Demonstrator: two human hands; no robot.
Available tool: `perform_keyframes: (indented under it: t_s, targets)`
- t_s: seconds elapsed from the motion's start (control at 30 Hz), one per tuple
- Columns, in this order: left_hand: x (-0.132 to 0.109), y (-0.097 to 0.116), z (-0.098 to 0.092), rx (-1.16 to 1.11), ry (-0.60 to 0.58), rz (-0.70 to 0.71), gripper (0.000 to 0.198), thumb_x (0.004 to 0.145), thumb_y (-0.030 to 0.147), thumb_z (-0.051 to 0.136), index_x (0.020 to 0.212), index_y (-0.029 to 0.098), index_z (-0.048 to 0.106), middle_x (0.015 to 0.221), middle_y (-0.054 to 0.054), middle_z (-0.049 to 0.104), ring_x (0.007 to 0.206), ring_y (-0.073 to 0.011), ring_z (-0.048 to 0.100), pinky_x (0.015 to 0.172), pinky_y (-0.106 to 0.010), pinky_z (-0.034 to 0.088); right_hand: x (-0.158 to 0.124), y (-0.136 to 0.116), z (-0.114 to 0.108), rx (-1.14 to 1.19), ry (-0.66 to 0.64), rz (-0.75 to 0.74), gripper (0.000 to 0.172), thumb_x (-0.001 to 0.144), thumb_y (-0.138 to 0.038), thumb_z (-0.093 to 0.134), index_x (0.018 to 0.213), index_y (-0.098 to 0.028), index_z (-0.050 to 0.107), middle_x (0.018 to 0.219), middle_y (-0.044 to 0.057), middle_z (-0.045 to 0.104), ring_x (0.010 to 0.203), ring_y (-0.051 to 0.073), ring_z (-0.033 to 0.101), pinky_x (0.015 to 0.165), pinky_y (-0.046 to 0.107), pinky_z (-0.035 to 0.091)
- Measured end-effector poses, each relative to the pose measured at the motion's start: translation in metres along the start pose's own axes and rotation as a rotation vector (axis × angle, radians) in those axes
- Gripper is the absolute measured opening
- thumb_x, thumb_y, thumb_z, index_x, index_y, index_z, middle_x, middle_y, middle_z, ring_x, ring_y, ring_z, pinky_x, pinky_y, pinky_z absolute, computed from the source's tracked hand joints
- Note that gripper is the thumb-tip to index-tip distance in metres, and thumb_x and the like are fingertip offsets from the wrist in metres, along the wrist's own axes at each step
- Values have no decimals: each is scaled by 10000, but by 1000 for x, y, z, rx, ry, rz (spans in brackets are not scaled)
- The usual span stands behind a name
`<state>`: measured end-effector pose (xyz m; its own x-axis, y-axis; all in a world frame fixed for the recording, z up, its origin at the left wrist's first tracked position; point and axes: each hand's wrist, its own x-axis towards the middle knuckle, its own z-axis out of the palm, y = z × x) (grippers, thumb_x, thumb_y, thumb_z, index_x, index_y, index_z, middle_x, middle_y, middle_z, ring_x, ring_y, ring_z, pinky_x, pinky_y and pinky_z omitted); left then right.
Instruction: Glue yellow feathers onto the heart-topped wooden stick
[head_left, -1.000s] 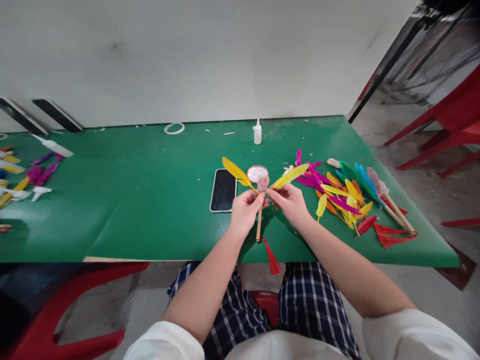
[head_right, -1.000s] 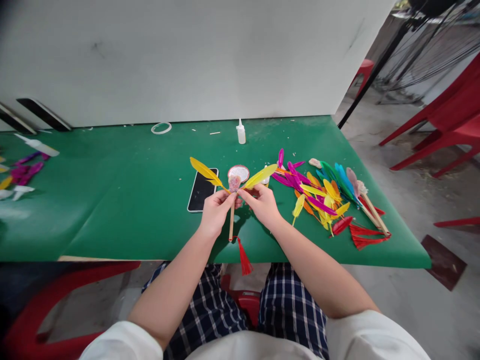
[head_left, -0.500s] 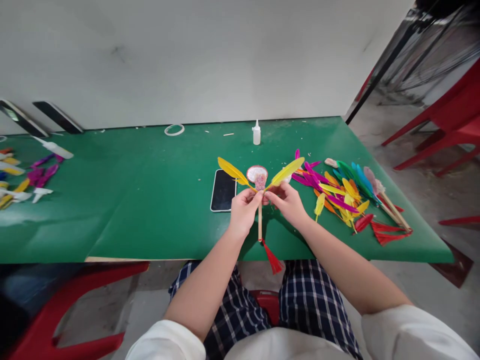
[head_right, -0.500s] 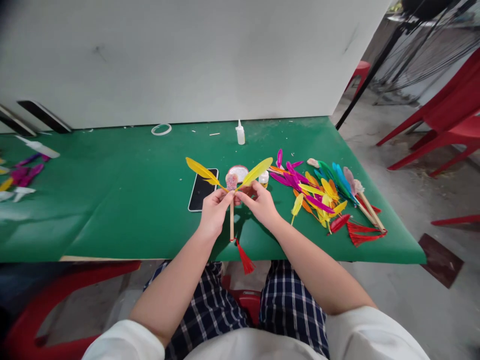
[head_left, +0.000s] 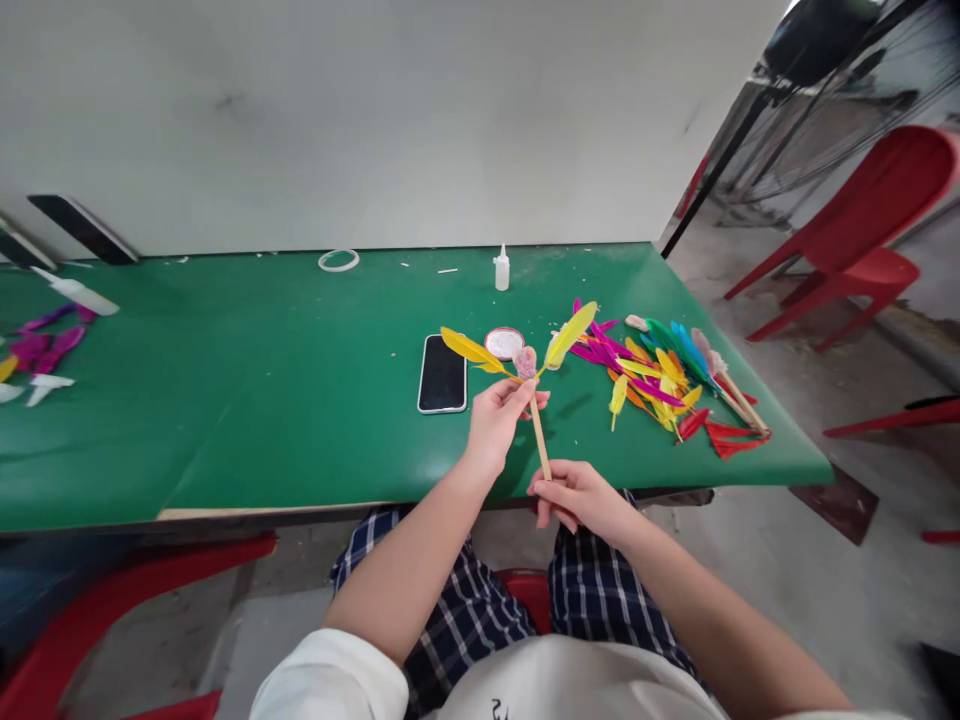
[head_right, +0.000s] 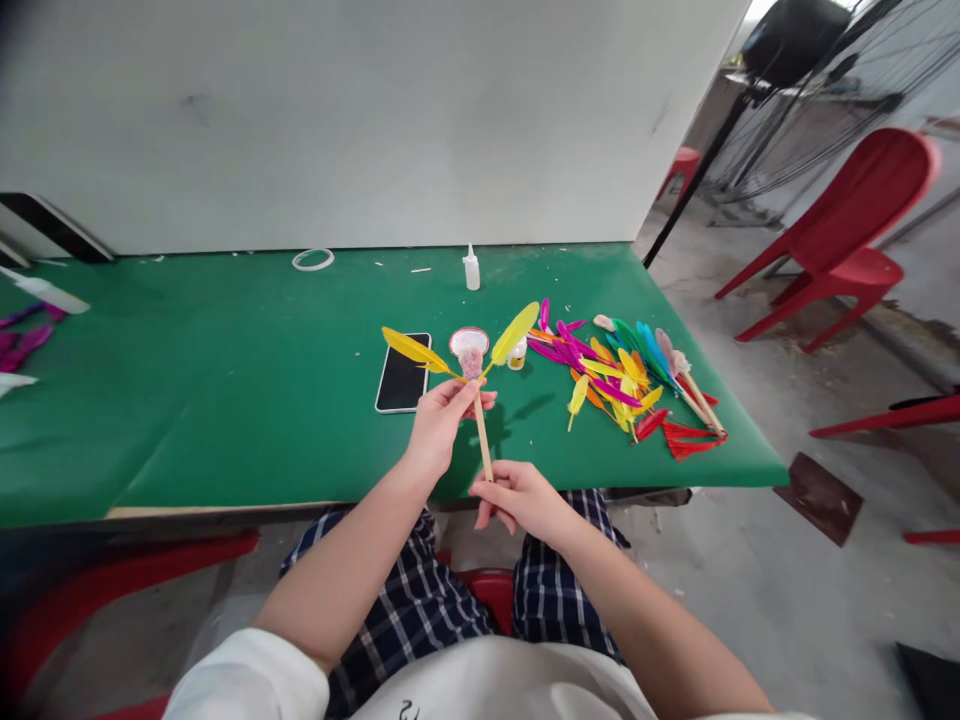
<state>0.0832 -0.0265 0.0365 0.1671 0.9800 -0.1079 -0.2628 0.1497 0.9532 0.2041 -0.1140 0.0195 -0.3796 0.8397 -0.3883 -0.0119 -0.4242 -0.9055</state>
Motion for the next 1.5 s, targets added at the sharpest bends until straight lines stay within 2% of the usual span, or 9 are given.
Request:
perform_keyframes:
  t_s: [0.2,0.33,0.57,0.9,1.13,1.23,1.33,1.43,1.5]
  targets:
    - [-16,-15,5,140,-251,-186,303,735,318,649,973,134,606,748,-66,702,718,-144,654,555,-181,414,-17,25,-1,14,136,75,336,749,-467,555,823,-139,554,426,-24,588,257,23,247,302,185,124]
    - [-20,-22,3,288,-268,-213,253,750,348,615,873,127,609,772,-80,698,667,-137,639,481,-176,396,-22,36,-4,17,146,84,352,776,-465,533,828,-123,595,418,-22,578,262,23,283,313,185,126]
    - [-18,-22,-5,938,-326,-32,400,813,465,470,593,159,604,552,-25,626,499,-126,562,487,-220,371,-26,47,-7,10,162,109,401,779,-500,517,773,-112,621,420,-7,581,259,18,275,316,191,118]
    - [-14,-21,8,1450,-295,87,356,824,411,415,664,206,658,659,-50,654,629,-188,602,537,-251,349,-26,46,-26,-159,181,102,483,776,-558,477,794,-108,652,602,63,675,282,30,322,311,200,169]
    - [-7,-24,12,1528,-273,66,372,836,389,387,720,186,676,738,-94,670,710,-224,629,613,-278,414,-42,-9,-72,-262,625,-172,440,792,-547,477,759,-147,656,606,54,647,331,51,300,327,236,205]
    - [-5,-24,14,1553,-261,53,369,836,387,386,740,184,678,759,-104,674,730,-235,632,638,-291,427,-21,-43,-88,-430,677,-328,371,792,-509,507,840,-173,655,708,50,668,432,95,456,407,247,353]
    - [-4,-24,15,1572,-262,46,375,841,395,377,765,189,681,763,-106,675,732,-240,635,638,-296,435,25,-63,-100,-735,712,-472,370,787,-464,534,1001,-182,641,935,75,681,809,204,612,722,343,478]
    - [-5,-22,16,1597,-283,51,373,846,392,373,782,188,678,764,-107,674,734,-240,636,643,-300,440,72,-66,-106,-1098,734,-509,578,719,-478,617,1180,-133,558,1188,136,586,1132,313,486,957,460,363]
    - [-7,-21,16,1617,-295,61,371,850,393,371,790,186,674,767,-104,672,736,-234,635,647,-295,441,95,-62,-107,-1193,761,-488,652,712,-487,622,1217,-87,519,1216,166,560,1178,328,443,990,462,328]
